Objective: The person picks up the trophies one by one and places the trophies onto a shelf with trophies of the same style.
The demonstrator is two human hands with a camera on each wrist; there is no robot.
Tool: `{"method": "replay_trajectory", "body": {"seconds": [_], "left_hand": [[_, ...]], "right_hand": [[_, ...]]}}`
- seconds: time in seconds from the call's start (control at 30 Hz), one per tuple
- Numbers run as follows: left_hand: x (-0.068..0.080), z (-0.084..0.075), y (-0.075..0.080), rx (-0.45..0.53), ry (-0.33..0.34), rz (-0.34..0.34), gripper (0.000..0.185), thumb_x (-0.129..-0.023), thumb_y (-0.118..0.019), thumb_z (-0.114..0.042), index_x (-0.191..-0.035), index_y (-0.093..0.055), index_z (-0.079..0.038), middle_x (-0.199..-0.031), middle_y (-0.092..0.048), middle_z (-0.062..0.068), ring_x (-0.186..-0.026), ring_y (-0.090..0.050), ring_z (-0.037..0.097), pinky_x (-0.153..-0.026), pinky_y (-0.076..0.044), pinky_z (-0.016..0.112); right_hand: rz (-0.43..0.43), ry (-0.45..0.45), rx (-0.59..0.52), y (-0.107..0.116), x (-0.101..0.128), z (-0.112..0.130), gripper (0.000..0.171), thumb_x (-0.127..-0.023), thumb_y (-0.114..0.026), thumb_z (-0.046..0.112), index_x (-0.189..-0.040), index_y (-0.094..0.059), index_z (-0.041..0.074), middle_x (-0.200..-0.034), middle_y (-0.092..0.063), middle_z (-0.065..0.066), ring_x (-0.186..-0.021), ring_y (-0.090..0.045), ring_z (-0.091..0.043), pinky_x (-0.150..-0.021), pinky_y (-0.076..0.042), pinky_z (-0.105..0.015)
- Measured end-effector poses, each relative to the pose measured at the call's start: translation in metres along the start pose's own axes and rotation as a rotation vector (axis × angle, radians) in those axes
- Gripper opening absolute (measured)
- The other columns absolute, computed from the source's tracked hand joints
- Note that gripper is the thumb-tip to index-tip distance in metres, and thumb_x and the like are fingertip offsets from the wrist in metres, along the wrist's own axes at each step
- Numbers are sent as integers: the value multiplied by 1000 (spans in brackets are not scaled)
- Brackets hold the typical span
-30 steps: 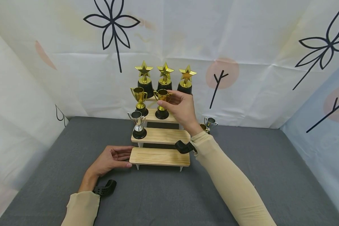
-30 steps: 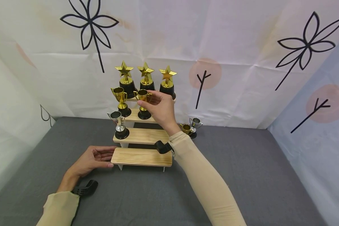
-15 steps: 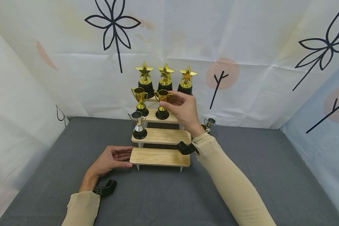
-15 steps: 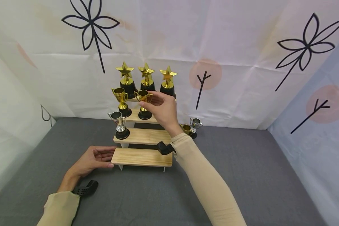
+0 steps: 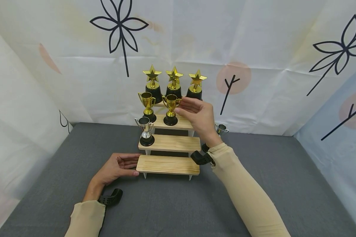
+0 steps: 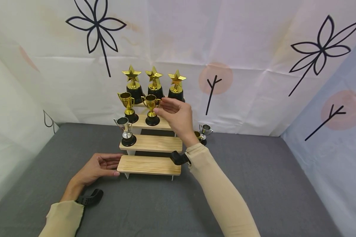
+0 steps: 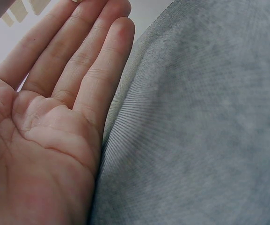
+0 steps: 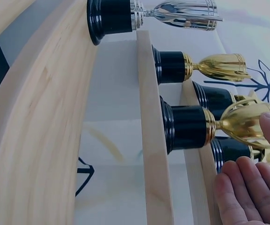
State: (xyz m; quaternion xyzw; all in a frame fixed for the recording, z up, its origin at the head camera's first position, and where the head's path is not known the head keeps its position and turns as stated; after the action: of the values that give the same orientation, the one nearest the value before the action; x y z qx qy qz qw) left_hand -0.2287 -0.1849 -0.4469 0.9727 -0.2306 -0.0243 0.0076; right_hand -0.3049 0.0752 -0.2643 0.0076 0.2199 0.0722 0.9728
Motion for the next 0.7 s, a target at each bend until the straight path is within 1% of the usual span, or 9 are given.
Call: {"method": "replay_trajectory", "body": {"seconds": [0.23,0.33,0.43,0.57,0.7], "left_hand": [[0,0,0,-4,4,-5,73,-77,-83,9,-138,-45,22,-137,-51,39,-115,-66,16,-97,-56,32],[0,0,0,-6,2,-4,74,-77,-84,9,-138,-45,22,-137,-51,40,-115,-67,16,-97,-56,33],[0,0,0,-6,1,-4,74,-77,-84,9,-138,-45,22,-137,-50,40,-115,-66,16,-97,-56,33],[0,0,0,-3,6,-4,74,-76,-84,9,-138,-45,22,-137,-50,40,-115,-66,16,-97,-55,33],[0,1,0,-5,7,-6,74,-76,-84,9,-138,-45,22,-137,-50,40,-115,-66,15,-97,-55,33]], "right_hand": [[-12,9,-11,10,8,-1,46,-86,-78,-4,-129,-63,-11,-122,-68,-25,-114,-66,-32,-97,-57,-33],[-17,6,-15,15,12,-2,46,-86,-77,-6,-129,-61,-13,-122,-68,-26,-115,-66,-35,-98,-57,-33],[-28,1,-10,21,16,-3,45,-87,-77,-6,-129,-61,-13,-121,-68,-26,-115,-66,-35,-98,-57,-33],[-54,-8,-8,32,22,-4,45,-86,-77,-6,-129,-63,-11,-121,-68,-25,-114,-67,-31,-97,-57,-33],[-81,-16,-36,42,28,-5,46,-86,-77,-9,-129,-62,-12,-122,-67,-27,-113,-68,-30,-97,-57,-35]]}}
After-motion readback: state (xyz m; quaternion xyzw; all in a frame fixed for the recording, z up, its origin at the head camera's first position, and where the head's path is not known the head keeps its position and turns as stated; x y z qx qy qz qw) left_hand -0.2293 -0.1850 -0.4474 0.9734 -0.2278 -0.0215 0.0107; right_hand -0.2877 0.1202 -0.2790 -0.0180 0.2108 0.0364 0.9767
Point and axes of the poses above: each hand's wrist, its own x-axis away from the middle knuckle, its own y-axis out of the back of the hand, z = x × y, the point moved 9 cm from there along -x, towards the middle knuckle
